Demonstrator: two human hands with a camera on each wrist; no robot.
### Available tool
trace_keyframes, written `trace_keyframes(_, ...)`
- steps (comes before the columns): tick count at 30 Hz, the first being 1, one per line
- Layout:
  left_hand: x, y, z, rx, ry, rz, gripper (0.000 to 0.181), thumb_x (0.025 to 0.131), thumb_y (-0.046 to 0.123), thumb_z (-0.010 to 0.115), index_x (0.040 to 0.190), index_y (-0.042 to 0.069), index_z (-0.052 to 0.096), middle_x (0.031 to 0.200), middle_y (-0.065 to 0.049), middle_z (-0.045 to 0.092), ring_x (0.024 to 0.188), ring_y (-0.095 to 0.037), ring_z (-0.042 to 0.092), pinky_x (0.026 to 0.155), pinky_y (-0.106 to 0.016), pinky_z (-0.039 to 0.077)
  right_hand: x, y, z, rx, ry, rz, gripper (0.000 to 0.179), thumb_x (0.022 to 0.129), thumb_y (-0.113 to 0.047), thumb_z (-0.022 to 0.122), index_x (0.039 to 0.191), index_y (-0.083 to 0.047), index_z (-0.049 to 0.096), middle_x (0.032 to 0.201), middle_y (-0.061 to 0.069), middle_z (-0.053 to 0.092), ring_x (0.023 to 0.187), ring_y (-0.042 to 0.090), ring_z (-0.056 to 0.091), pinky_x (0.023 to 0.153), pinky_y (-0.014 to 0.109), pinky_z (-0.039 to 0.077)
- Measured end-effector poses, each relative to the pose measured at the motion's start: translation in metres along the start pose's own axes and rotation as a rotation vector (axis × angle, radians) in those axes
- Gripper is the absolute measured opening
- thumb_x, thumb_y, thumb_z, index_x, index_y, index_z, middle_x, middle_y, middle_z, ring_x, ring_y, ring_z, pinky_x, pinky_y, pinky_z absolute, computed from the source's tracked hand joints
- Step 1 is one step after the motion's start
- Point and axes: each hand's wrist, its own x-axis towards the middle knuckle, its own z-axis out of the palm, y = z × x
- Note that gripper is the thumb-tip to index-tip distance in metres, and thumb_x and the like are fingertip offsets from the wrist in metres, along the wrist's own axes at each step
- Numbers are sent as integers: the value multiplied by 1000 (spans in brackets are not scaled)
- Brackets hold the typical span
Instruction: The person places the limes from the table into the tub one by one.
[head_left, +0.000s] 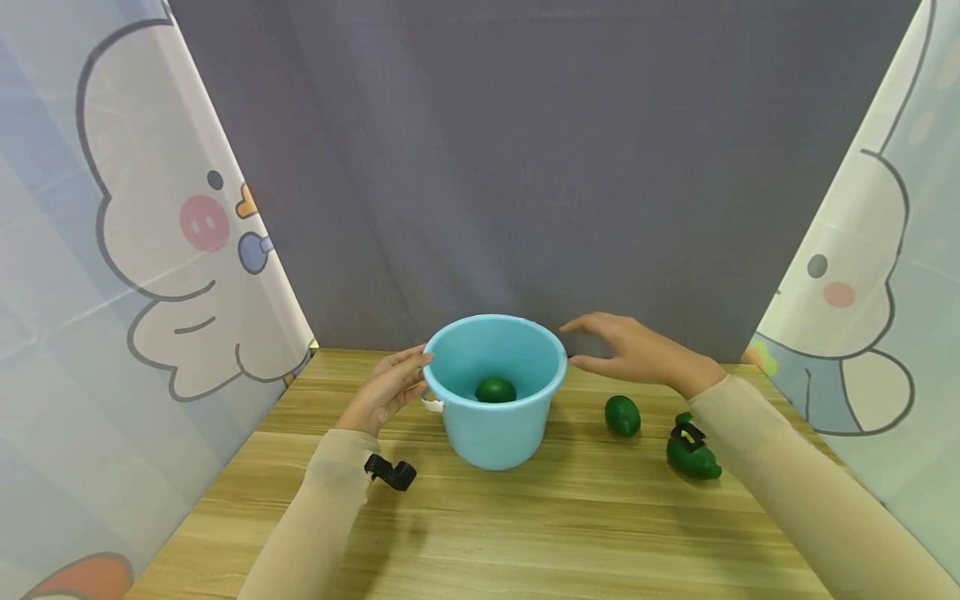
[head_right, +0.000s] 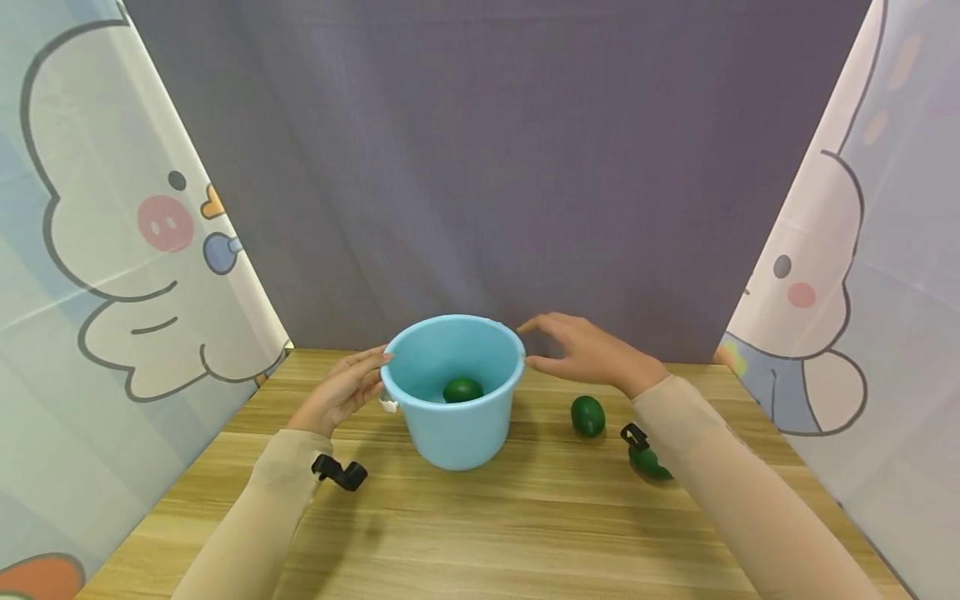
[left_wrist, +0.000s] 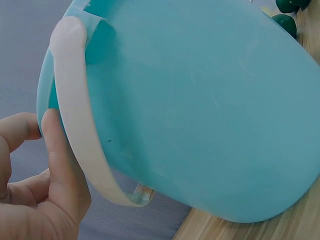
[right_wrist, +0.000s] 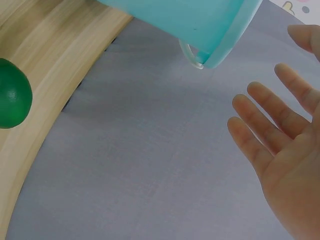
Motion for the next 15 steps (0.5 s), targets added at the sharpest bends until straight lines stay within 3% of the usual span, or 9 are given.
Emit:
trace_keyframes(6,1,0,0,0,5,2,54,100,19,66,149,5,47,120,-9,60,86,-8,63,72,-16,58,-7,4,1,-1,12,11,48,97,-33,69,138,-10,57,135,7,58,125,30,54,101,55,49)
trace_keyframes(15,1,-1,0,-3,12,4,54,99,19,66,148,5,47,119,-7,61,86,-8,64,71,-16,57,-13,8,3,18,4,43,50,97,-41,67,138,-13,57,134,3,58,125,28,54,100,52,50)
